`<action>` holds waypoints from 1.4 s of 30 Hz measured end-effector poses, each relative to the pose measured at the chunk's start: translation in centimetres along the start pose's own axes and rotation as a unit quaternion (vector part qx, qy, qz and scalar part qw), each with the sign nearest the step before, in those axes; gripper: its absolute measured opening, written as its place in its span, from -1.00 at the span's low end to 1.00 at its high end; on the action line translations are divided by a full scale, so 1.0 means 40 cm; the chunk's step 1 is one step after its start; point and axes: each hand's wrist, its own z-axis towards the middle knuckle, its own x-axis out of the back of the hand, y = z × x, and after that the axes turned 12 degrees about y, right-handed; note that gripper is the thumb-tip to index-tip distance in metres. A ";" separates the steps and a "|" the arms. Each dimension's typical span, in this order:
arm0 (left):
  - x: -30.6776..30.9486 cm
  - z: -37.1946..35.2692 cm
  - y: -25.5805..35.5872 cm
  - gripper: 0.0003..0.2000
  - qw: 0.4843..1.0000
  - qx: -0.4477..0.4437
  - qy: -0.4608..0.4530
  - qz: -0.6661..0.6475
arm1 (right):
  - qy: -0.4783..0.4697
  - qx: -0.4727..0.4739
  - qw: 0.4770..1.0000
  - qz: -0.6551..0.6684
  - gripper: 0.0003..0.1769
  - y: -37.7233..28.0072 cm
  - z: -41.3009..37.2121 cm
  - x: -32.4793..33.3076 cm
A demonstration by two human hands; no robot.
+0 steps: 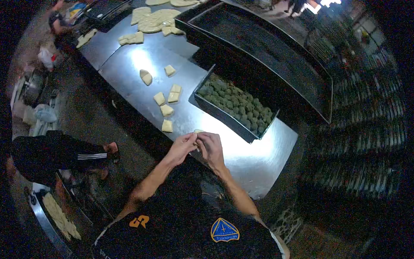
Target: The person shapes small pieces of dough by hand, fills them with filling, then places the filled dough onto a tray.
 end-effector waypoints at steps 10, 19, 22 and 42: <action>-0.013 -0.032 0.057 -0.63 0.997 -0.030 0.023 -0.063 | -0.097 -0.185 0.965 0.157 -0.38 0.027 0.015 0.023; -0.028 -0.028 0.057 -0.62 0.977 -0.125 0.092 0.148 | -0.146 0.037 0.988 0.025 -0.49 0.031 0.075 0.005; 0.021 0.006 0.075 -0.62 0.908 -0.182 0.046 0.374 | -0.134 0.030 0.990 0.031 -0.58 0.034 0.093 -0.021; 0.024 0.064 0.230 -0.81 0.970 -0.179 0.069 -0.150 | -0.097 -0.051 0.991 0.080 -0.73 -0.129 0.310 -0.100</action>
